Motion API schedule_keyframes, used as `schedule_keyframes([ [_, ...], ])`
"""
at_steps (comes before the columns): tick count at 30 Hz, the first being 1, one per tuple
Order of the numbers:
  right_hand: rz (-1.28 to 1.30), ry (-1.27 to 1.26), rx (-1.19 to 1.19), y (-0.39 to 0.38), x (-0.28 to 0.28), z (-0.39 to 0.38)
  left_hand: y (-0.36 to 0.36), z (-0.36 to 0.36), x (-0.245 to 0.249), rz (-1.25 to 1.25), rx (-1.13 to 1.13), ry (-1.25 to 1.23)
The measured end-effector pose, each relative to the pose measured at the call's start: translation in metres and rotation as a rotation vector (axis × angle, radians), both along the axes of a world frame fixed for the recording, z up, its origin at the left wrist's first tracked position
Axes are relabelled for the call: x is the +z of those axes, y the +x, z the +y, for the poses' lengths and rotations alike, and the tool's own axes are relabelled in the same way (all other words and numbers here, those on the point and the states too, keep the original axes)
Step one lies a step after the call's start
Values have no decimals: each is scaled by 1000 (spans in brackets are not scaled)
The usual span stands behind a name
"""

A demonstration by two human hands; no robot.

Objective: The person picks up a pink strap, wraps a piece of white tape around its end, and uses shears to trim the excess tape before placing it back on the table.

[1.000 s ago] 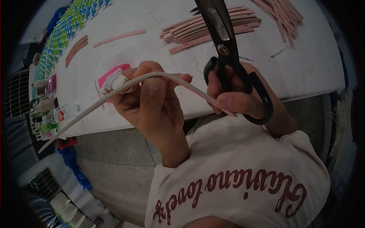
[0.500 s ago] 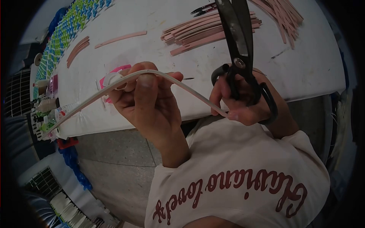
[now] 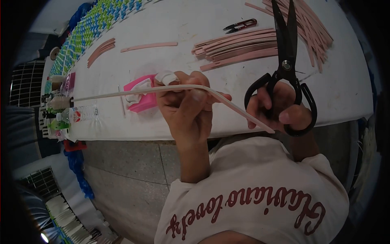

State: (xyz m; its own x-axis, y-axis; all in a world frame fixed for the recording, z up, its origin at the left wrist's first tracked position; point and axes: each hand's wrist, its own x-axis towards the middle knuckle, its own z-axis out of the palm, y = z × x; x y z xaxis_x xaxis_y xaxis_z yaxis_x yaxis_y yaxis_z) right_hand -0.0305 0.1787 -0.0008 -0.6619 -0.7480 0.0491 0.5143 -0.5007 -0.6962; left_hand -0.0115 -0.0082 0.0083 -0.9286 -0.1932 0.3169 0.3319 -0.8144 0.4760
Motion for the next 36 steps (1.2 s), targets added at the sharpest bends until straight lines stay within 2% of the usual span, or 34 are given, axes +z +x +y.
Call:
schedule_keyframes([
  [1, 9, -3, 9, 0, 2, -2, 0, 2, -2, 6, -2, -8],
  [3, -37, 153, -44, 5, 7, -5, -1, 2, -10, 19, 3, -16],
  [4, -30, 152, -37, 7, 7, -6, -4, 0, -17, 109, -58, -79],
  [6, 143, 393, -131, 10, 4, -8, -6, 3, -21, 199, -118, -142],
  [10, 95, 354, -96, 10, 0, -9, 3, 11, -11, 120, -66, -165],
  [12, -33, 107, -212, 12, -1, -15, 4, 12, -9, 53, -25, -186],
  [16, -26, 122, -232, 11, 0, -13, 5, 14, -7, 102, 40, -247],
  [18, 38, 293, -166, 10, 2, -10, 8, 16, -3, 85, 83, -286],
  [20, 42, 305, -165, 11, 1, -9, 9, 20, 1, 8, 118, -73],
  [23, 36, 323, -170, 13, 0, -9, 8, 14, 5, -7, 138, -11],
  [27, 12, 349, -153, 14, 2, -4, 9, 4, 11, -16, 167, 10],
  [32, 68, 319, -173, 13, -7, -1, 9, 2, 7, 27, 149, -172],
  [36, 135, 334, -124, 12, -11, 8, 7, 1, 13, -27, 208, -23],
])
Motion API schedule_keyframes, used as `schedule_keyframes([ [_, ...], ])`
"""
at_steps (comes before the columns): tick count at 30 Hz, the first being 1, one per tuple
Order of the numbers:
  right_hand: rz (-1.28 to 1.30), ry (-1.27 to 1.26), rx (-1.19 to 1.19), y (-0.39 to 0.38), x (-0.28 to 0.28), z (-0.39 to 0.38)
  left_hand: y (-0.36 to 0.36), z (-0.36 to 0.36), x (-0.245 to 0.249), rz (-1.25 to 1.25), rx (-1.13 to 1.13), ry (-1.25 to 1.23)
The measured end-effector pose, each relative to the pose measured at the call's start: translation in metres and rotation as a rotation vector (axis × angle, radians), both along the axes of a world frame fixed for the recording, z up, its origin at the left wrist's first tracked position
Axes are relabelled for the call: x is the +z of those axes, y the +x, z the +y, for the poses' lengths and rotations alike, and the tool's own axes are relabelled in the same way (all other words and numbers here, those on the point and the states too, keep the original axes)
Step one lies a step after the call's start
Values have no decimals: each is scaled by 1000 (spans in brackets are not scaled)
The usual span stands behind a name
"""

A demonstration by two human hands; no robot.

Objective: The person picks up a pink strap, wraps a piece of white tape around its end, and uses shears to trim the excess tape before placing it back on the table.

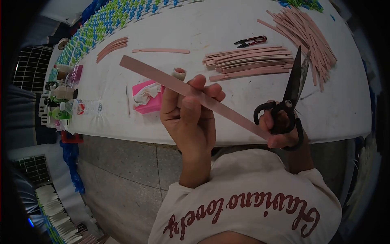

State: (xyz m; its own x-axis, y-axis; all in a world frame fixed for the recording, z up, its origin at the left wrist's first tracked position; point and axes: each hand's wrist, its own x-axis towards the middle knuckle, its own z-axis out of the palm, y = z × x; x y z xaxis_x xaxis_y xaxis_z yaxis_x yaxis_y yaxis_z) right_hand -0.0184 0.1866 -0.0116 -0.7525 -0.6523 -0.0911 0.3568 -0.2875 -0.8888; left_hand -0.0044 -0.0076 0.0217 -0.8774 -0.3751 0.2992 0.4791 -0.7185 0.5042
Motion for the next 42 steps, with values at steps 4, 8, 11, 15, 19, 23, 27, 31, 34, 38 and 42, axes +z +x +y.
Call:
schedule_keyframes([
  [4, -31, 48, -14, 2, -1, 8, 0, -9, 2, -17, 88, -37],
  [8, -89, 23, 12, 1, -4, 10, 1, -8, -3, 9, 85, -63],
  [11, -174, -95, 70, 3, -5, 7, -1, -7, -7, 81, 26, -90],
  [15, -252, -435, 200, 3, -15, 8, -2, -4, -14, 156, -99, -23],
  [19, -254, -615, 203, 4, -24, 6, -6, 1, -16, 304, -143, -74],
  [23, -285, -717, 277, 2, -29, 7, -11, 3, -19, 514, -103, -169],
  [27, -240, -654, 305, 4, -27, 5, -3, 4, -22, 496, -37, -178],
  [31, -270, -590, 367, 7, -19, 5, -1, 5, -17, 431, -18, -193],
  [34, -306, -549, 391, 8, -18, 0, -1, 5, -17, 430, -16, -245],
  [38, -236, -551, 394, 9, -19, -1, -2, 13, -14, 435, 92, -309],
  [42, -151, -367, 383, 8, -17, 6, 6, 12, -10, 300, 57, -240],
])
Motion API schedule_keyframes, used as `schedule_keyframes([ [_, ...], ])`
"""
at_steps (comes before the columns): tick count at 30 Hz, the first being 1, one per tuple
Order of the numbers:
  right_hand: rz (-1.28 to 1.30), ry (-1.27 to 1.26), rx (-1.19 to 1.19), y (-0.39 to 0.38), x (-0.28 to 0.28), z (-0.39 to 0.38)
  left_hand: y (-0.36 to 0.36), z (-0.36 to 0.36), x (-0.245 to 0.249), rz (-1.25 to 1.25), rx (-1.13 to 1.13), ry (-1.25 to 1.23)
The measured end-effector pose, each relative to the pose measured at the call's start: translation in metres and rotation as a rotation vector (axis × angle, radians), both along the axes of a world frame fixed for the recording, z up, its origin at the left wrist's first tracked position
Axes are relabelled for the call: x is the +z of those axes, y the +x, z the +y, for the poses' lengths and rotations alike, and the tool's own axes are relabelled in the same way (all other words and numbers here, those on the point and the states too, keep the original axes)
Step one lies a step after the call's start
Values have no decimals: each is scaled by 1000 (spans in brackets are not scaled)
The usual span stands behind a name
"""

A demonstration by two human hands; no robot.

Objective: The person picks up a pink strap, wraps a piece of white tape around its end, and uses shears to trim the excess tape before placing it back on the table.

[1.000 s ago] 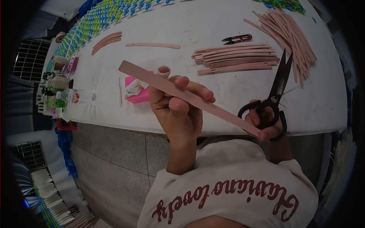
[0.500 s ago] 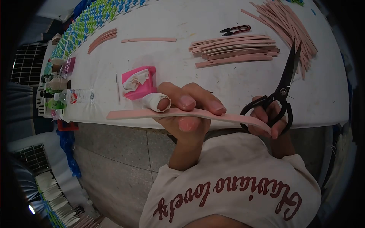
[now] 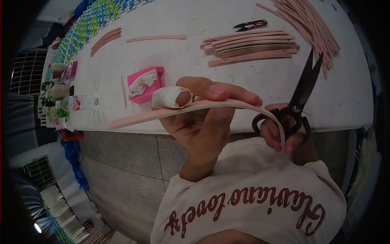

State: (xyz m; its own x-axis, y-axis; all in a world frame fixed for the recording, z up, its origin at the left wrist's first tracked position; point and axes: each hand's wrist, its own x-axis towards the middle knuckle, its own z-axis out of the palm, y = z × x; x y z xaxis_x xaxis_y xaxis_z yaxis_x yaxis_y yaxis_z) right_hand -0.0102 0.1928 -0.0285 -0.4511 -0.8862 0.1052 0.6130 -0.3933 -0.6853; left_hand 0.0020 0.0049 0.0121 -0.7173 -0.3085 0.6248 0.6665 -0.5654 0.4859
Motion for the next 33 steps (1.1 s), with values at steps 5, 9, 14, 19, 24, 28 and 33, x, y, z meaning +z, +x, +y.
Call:
schedule_keyframes([
  [5, 83, 235, -378, 0, 25, 5, 5, -9, 3, -33, -62, -76],
  [9, 694, 695, -585, -11, 39, 8, 5, -8, 0, 72, -176, -23],
  [14, 1066, 795, -563, 0, 59, -4, 12, -11, 1, 49, -250, -18],
  [19, 1159, 883, -589, 0, 60, -7, 15, -16, 3, 32, -183, -45],
  [24, 1197, 924, -667, 5, 62, -7, 15, -19, 4, 24, -114, -60],
  [28, 1247, 993, -757, 8, 62, -10, 16, -21, 5, 15, -56, -76],
  [33, 1212, 1053, -744, 13, 64, -7, 17, -23, 5, 5, 12, -94],
])
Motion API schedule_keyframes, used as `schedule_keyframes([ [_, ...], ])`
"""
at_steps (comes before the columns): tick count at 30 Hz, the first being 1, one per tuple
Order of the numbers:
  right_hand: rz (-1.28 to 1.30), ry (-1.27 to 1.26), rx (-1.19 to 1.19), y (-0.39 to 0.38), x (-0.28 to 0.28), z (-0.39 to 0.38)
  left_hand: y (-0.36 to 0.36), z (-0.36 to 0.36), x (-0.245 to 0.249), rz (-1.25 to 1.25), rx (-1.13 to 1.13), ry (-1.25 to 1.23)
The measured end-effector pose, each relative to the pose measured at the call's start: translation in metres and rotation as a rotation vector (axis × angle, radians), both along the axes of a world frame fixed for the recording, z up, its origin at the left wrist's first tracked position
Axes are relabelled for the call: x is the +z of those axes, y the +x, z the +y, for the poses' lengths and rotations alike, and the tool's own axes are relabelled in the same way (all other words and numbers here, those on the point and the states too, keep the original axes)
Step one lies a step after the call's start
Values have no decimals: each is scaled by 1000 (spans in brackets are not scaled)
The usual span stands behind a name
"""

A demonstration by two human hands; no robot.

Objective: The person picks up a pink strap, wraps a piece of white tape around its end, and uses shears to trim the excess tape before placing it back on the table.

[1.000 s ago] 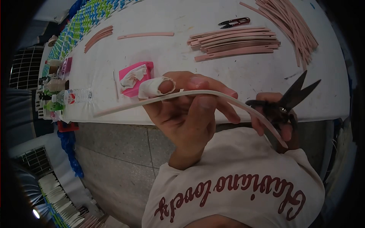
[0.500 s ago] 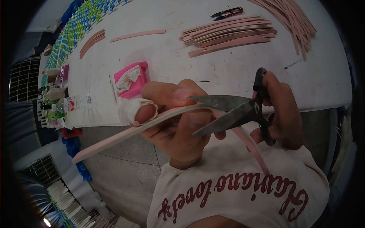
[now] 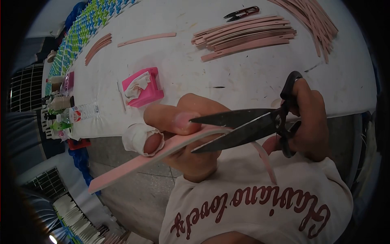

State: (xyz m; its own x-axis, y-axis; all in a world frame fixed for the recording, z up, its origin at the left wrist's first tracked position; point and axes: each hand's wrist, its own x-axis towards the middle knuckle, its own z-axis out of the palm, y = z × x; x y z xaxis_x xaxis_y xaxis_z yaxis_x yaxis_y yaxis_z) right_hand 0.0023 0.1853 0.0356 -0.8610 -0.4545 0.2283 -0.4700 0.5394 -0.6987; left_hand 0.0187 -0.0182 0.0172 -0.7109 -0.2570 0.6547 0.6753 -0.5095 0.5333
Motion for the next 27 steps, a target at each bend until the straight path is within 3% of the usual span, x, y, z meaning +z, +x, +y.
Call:
schedule_keyframes([
  [2, -2, 38, -22, -2, 3, 0, 0, 0, 0, -3, 29, -6],
  [4, 261, 10, 102, -7, 6, -1, 0, -1, 0, -6, 59, -12],
  [5, 260, 11, 102, -4, 4, -1, 1, -1, 0, -7, 74, -15],
  [7, 13, 34, -44, 6, -1, 1, -3, 9, 4, -23, 124, -51],
  [9, -25, 18, -39, 6, 1, 1, -5, 16, 4, -39, 176, -88],
  [11, -63, 1, -35, 6, 4, 1, -5, 20, 3, -39, 390, -150],
  [12, -61, 22, -31, 5, 6, 1, -5, 26, 4, -40, 391, -150],
  [14, -60, 42, -26, 3, 7, 0, -6, 37, 8, -144, 688, -103],
  [15, -31, 24, -18, 3, 7, 0, -7, 32, 7, -145, 689, -104],
  [17, -1, 7, -11, -1, 8, -1, -7, 17, 4, -27, 433, -254],
  [19, 167, 34, 88, -6, 12, -3, -9, 25, 12, -24, 419, -199],
  [27, 162, 29, 65, -4, 10, -3, -7, 20, 12, -30, 310, -173],
])
